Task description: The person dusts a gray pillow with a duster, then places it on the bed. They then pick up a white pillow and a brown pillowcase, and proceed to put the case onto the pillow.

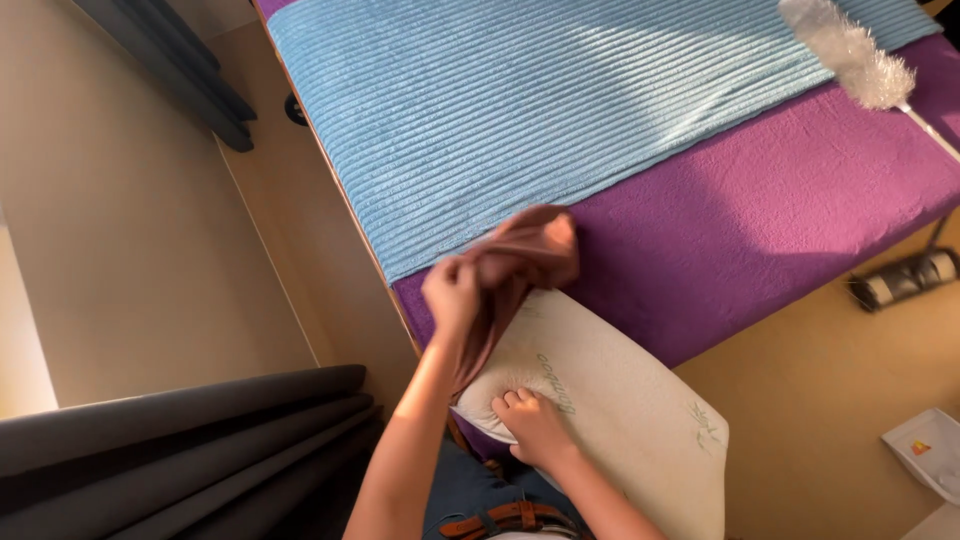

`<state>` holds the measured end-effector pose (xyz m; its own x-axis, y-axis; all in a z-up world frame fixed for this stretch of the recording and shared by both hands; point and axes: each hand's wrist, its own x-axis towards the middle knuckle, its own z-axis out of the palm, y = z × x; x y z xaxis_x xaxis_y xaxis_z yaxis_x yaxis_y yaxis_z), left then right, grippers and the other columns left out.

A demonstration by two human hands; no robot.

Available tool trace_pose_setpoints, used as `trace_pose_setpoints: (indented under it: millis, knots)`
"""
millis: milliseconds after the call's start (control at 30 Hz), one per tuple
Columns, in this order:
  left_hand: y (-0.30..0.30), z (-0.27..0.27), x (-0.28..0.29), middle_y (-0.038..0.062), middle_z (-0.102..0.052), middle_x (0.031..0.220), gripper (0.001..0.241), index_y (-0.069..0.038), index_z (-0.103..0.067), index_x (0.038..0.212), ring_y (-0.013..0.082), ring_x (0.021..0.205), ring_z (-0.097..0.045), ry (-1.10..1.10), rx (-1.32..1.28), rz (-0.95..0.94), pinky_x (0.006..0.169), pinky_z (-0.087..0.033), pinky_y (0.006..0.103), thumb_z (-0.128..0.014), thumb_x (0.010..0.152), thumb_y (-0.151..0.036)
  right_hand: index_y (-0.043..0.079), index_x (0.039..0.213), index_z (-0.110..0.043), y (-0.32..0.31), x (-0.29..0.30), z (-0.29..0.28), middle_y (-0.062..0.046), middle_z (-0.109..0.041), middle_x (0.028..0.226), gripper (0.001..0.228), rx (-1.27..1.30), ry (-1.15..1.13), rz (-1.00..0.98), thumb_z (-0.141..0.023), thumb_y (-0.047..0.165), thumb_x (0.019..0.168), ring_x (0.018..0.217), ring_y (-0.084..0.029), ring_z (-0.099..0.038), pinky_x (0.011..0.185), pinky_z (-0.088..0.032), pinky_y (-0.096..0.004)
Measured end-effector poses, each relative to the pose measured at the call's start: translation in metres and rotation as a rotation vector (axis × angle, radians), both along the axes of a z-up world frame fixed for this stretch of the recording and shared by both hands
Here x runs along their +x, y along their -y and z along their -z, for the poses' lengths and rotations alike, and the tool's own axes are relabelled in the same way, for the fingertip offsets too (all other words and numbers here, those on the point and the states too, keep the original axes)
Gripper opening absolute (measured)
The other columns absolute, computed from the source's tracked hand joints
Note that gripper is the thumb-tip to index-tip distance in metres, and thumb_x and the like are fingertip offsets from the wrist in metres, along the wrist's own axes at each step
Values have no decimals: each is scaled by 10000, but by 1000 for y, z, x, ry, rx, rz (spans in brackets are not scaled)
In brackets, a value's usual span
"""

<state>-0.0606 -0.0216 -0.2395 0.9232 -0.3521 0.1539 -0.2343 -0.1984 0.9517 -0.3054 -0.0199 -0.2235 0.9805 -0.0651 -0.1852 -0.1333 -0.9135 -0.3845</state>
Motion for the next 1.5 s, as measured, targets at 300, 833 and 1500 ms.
trace_pose_setpoints:
  millis: [300,833,1500]
  knots:
    - [-166,197,77,119,-690,1073,347,38,-620,1170,236,959,-662,-561,1,-700,826,-534,350,-656,927,-207,66,1072,-590,1,0,-13,-103,-610,1041,562,23,-56,-15,-874,88,587,1047,-307,-584,926,-492,-416]
    - [-17,91,-69,60,-620,1153,523,-102,-568,1280,267,1077,-607,586,974,254,861,-514,386,-722,780,-122,96,911,-673,16,-3,-18,-75,-694,900,219,340,-180,-43,-807,213,783,1021,-262,-635,902,-512,-384]
    - [35,22,-31,48,-634,1071,454,-85,-642,1186,203,867,-623,1012,808,297,634,-532,314,-709,739,-124,145,1366,-619,134,15,-39,-168,-700,1095,667,122,168,545,-821,407,786,1024,-357,-644,883,-524,-458]
